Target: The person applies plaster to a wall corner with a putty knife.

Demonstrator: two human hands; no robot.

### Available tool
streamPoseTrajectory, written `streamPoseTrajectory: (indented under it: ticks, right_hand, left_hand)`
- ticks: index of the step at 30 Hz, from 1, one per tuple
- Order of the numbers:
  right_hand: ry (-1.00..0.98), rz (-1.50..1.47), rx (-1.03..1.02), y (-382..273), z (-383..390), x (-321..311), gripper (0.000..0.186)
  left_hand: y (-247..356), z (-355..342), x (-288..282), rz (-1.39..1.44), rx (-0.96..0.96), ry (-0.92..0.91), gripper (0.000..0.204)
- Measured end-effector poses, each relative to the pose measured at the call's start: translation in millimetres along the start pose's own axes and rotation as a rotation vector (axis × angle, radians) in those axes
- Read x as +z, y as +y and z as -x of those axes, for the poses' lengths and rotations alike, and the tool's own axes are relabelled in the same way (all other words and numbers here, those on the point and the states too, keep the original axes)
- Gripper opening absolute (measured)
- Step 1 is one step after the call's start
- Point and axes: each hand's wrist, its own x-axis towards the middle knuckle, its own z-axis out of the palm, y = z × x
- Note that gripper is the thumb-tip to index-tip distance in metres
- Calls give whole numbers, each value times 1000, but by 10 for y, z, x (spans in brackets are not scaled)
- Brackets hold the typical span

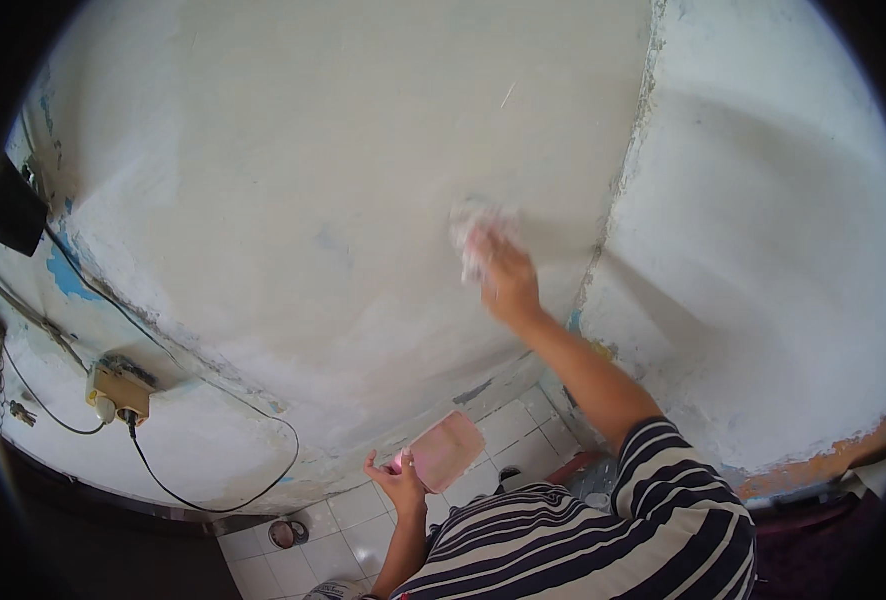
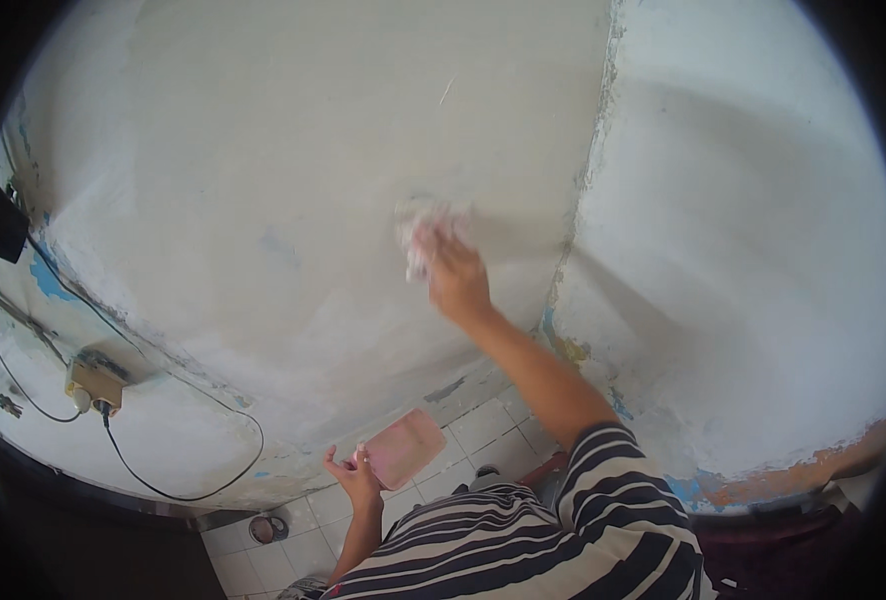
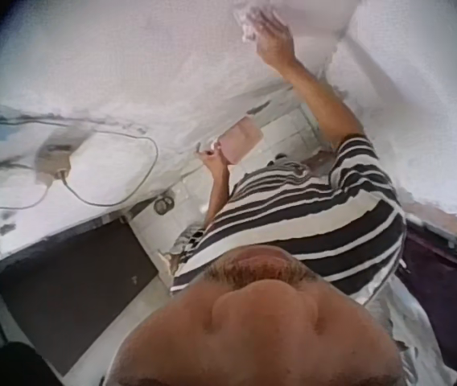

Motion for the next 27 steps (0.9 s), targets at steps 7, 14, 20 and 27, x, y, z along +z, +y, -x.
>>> streamPoseTrajectory:
  ticks: [7, 14, 20, 27]
  right_hand:
    - [276, -230, 370, 279, -795, -691, 59]
    - [188, 118, 14, 437, -899, -401, 60]
    - [-45, -91, 110, 101, -126, -445, 59]
    - [255, 48, 148, 484, -1463, -802, 57]
  left_hand:
    - [-27, -39, 30, -55, 75, -26, 68]
    - [38, 38, -21, -3, -13, -42, 76]
    - [23, 2, -30, -63, 80, -41, 70]
    - [156, 179, -36, -71, 4, -79, 78]
